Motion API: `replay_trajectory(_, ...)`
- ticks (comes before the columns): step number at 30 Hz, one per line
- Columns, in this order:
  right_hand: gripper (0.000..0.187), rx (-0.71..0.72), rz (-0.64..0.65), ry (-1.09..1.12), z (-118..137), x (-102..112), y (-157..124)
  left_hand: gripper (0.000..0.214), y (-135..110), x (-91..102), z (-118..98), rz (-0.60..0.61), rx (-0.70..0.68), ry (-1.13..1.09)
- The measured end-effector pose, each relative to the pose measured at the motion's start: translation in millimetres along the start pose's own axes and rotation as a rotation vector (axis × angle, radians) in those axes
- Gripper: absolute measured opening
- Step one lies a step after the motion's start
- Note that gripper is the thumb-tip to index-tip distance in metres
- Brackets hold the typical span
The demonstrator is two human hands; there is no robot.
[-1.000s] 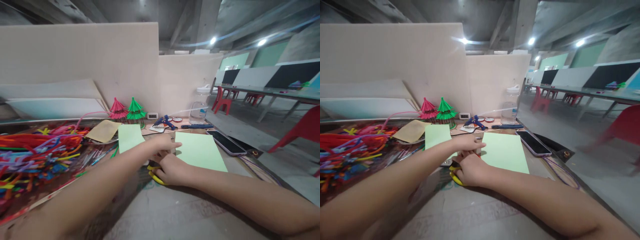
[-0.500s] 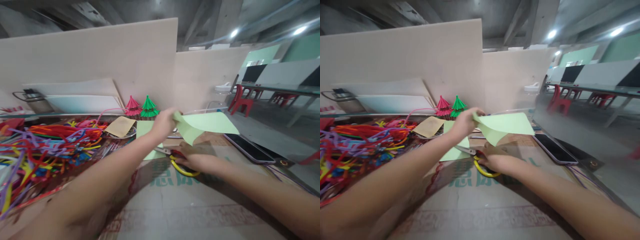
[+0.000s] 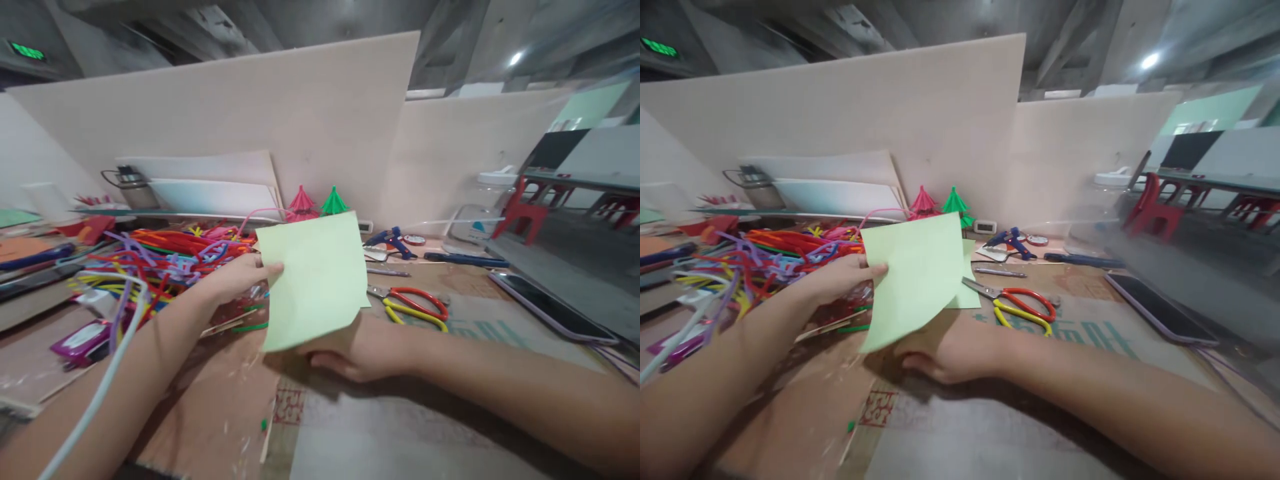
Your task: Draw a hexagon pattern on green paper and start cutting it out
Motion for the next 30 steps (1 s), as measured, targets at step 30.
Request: replay_trajectory(30, 0.054, 0.017, -0.261, 0.404, 8, 8, 31, 0.032, -25, 58.5, 25, 0.169, 0.126, -0.148)
Point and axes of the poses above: each hand's wrist, its own y-axis towards the middle knuckle, its own x-axis out of the back of the hand, z = x × y, the point moved 3 cm from there along y, towards the middle knuckle, and after that the axes turned 8 degrees about y, right-handed, at the moved point
